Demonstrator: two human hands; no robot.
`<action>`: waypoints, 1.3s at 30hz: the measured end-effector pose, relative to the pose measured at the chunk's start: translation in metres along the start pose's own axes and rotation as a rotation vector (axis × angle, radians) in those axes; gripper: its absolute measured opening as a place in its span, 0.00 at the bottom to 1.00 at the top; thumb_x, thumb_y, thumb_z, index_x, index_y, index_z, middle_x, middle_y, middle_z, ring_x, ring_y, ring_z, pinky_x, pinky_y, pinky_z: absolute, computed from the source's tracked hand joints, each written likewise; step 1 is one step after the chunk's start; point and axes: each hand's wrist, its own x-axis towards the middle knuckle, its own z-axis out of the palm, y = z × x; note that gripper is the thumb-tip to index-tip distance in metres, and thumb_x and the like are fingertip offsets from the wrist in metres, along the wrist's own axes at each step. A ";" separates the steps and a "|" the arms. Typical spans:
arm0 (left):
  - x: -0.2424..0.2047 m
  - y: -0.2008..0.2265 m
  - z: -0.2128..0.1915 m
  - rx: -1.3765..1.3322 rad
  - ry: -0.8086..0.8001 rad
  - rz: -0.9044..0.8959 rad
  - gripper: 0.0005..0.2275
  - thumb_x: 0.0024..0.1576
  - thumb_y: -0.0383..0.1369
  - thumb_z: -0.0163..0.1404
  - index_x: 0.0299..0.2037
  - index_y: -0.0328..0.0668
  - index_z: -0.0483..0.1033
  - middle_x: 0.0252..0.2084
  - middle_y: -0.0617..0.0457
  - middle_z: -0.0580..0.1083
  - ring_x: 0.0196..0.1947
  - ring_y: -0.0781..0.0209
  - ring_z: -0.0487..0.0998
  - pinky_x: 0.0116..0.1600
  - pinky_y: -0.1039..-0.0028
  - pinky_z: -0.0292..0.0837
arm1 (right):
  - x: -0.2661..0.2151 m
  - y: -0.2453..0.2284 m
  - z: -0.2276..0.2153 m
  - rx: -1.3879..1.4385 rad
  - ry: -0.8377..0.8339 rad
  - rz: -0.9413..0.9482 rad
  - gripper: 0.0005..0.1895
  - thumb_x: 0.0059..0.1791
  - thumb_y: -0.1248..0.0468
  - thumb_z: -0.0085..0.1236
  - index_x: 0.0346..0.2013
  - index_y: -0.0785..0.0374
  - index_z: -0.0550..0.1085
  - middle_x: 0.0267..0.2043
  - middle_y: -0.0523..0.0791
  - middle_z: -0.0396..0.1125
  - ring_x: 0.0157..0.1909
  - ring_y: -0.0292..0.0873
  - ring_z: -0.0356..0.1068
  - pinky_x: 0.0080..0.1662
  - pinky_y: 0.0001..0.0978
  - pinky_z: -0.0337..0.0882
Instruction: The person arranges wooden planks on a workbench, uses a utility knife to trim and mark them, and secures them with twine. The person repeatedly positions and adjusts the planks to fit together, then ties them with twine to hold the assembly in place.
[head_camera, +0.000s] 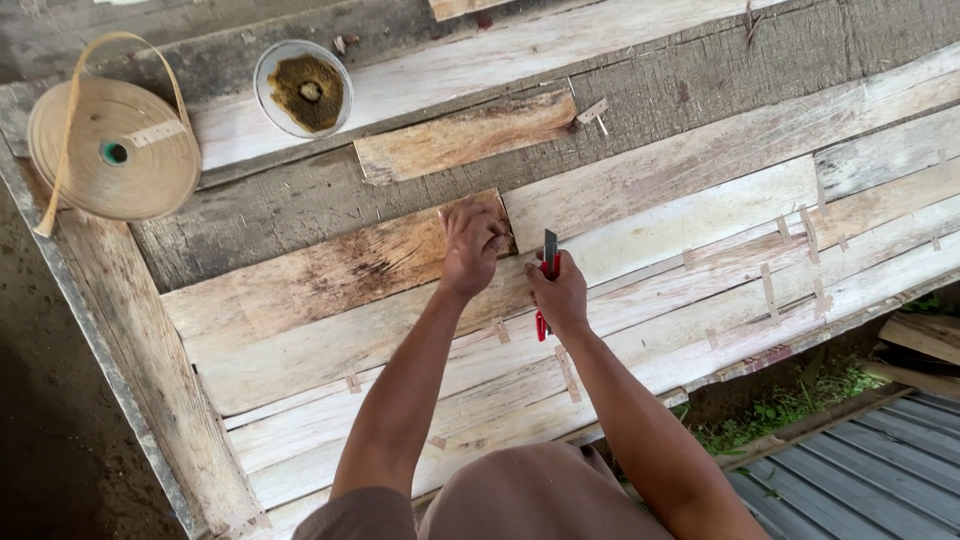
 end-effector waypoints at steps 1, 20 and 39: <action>0.001 0.011 -0.008 0.004 -0.004 0.001 0.08 0.59 0.33 0.59 0.37 0.56 0.71 0.58 0.60 0.68 0.74 0.47 0.58 0.76 0.40 0.32 | 0.011 0.009 -0.003 0.005 0.000 0.002 0.16 0.51 0.63 0.60 0.51 0.65 0.72 0.28 0.46 0.65 0.25 0.38 0.71 0.32 0.30 0.76; 0.010 0.046 -0.021 0.730 -0.200 -0.053 0.26 0.62 0.47 0.51 0.71 0.61 0.62 0.74 0.62 0.59 0.77 0.52 0.50 0.74 0.25 0.23 | 0.062 0.007 -0.024 -0.601 0.028 -0.322 0.27 0.45 0.56 0.67 0.59 0.49 0.73 0.51 0.49 0.64 0.53 0.65 0.72 0.52 0.56 0.75; 0.034 0.114 -0.030 0.919 -0.526 -0.236 0.35 0.58 0.58 0.43 0.78 0.70 0.48 0.81 0.73 0.39 0.80 0.47 0.27 0.69 0.20 0.17 | 0.107 -0.022 -0.114 -0.754 0.108 -0.166 0.41 0.44 0.47 0.70 0.70 0.44 0.66 0.77 0.52 0.43 0.64 0.66 0.66 0.61 0.58 0.70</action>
